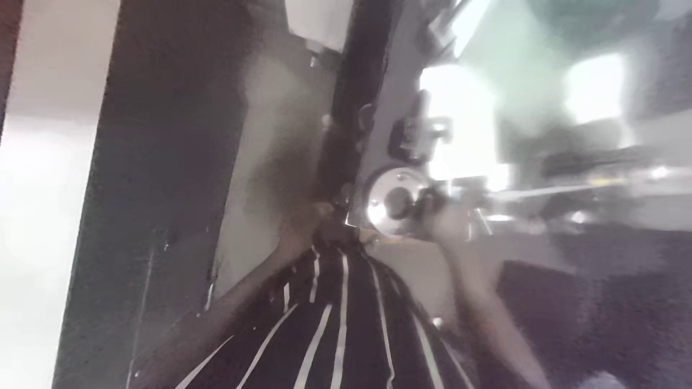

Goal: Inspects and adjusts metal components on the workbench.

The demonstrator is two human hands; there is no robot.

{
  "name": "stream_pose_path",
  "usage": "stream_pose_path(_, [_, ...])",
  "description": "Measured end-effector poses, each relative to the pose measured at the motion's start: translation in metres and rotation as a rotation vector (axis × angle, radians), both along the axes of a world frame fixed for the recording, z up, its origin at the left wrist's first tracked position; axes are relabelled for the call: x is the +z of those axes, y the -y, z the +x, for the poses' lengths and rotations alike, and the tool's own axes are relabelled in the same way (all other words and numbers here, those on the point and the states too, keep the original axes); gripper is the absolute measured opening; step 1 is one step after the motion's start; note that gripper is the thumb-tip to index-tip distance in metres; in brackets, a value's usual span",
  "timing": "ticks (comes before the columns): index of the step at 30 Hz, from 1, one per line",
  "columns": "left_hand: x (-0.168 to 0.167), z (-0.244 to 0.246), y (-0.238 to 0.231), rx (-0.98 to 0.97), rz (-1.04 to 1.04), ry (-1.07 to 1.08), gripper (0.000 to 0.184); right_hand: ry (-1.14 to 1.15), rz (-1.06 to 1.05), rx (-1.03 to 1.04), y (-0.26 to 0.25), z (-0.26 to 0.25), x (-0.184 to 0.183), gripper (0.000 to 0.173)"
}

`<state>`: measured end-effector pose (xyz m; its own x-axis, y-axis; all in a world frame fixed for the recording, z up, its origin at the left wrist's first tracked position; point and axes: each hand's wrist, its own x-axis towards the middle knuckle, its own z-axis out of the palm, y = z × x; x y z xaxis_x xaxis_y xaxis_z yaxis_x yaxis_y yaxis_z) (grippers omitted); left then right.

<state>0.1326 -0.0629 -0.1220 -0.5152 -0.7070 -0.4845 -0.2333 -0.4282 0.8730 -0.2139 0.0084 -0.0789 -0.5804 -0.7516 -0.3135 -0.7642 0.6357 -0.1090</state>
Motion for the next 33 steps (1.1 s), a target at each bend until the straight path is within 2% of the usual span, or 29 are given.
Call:
stream_pose_path(3, [0.003, -0.014, -0.002, -0.069, 0.032, -0.025, 0.039, 0.218, -0.024, -0.201, -0.029, 0.011, 0.003, 0.045])
stream_pose_path(6, [0.002, -0.028, -0.003, -0.161, -0.053, -0.009, 0.034, 0.395, -0.127, -0.286, -0.058, 0.026, -0.006, 0.054])
stream_pose_path(8, [0.004, -0.034, -0.007, -0.200, -0.047, -0.034, 0.036, 0.428, -0.168, -0.307, -0.071, 0.036, -0.012, 0.055])
stream_pose_path(13, [0.017, -0.054, -0.013, -0.287, -0.008, 0.101, 0.039, 0.557, -0.299, -0.253, -0.091, 0.064, -0.012, 0.049])
stream_pose_path(17, [0.023, -0.059, -0.021, -0.290, -0.037, 0.077, 0.036, 0.594, -0.269, -0.228, -0.088, 0.078, 0.008, 0.045])
stream_pose_path(20, [0.016, -0.058, -0.027, -0.303, -0.076, 0.056, 0.033, 0.717, -0.254, -0.183, -0.084, 0.086, 0.005, 0.041])
stream_pose_path(23, [0.016, -0.057, -0.034, -0.328, -0.123, 0.153, 0.035, 0.776, -0.290, -0.110, -0.078, 0.099, -0.004, 0.038])
stream_pose_path(26, [0.019, -0.056, -0.036, -0.339, -0.180, 0.180, 0.043, 0.858, -0.269, -0.143, -0.063, 0.105, 0.001, 0.030])
stream_pose_path(30, [0.030, -0.058, -0.038, -0.246, -0.085, 0.151, 0.052, 0.993, -0.183, -0.122, -0.039, 0.115, 0.013, 0.039])
stream_pose_path(33, [0.040, -0.062, -0.036, -0.182, -0.129, 0.281, 0.052, 0.999, -0.176, -0.054, -0.013, 0.123, 0.023, 0.053])
